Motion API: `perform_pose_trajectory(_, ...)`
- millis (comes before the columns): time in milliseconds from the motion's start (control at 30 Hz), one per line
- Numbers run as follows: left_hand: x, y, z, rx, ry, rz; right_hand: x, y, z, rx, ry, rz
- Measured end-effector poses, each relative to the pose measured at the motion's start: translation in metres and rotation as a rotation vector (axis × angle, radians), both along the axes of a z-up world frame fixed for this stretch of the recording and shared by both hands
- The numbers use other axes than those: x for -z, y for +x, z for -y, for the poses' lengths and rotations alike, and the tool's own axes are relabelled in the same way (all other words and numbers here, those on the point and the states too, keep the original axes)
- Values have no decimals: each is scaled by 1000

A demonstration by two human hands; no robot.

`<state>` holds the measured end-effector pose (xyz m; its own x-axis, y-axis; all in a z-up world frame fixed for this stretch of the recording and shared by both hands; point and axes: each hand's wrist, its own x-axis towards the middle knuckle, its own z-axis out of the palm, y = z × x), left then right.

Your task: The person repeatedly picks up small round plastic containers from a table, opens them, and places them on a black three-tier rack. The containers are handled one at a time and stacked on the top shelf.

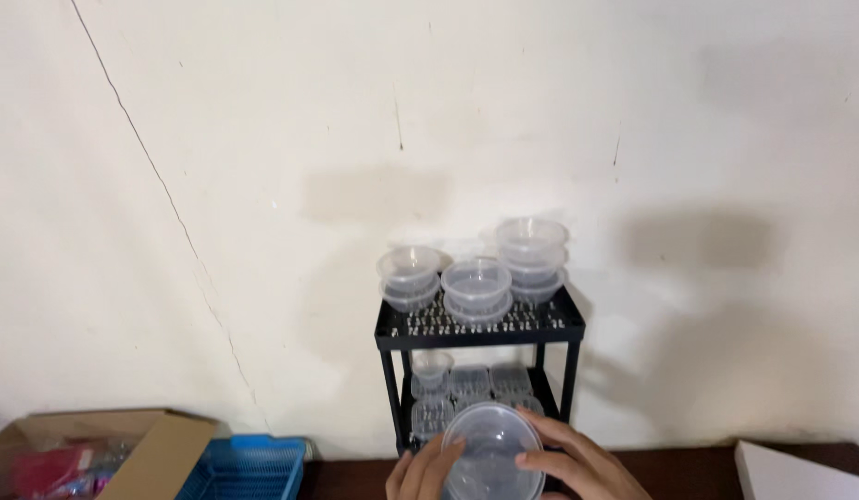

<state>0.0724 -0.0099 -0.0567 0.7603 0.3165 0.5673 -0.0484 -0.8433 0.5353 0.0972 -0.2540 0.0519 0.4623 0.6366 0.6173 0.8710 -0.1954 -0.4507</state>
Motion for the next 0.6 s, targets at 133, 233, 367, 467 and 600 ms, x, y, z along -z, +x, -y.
perform_pose_trajectory(133,-6,24,-9,11,40,79,-1,17,-8,17,6,-26)
perform_pose_trajectory(233,-58,25,-27,194,70,115,-33,25,-19,43,17,-40)
perform_pose_trajectory(367,-147,23,-44,405,108,185,-86,35,-41,154,10,-233)
perform_pose_trajectory(467,-202,33,-45,414,31,236,-122,58,-61,245,-3,-121)
perform_pose_trajectory(600,-246,61,-58,447,-102,223,-153,103,-92,293,-73,33)
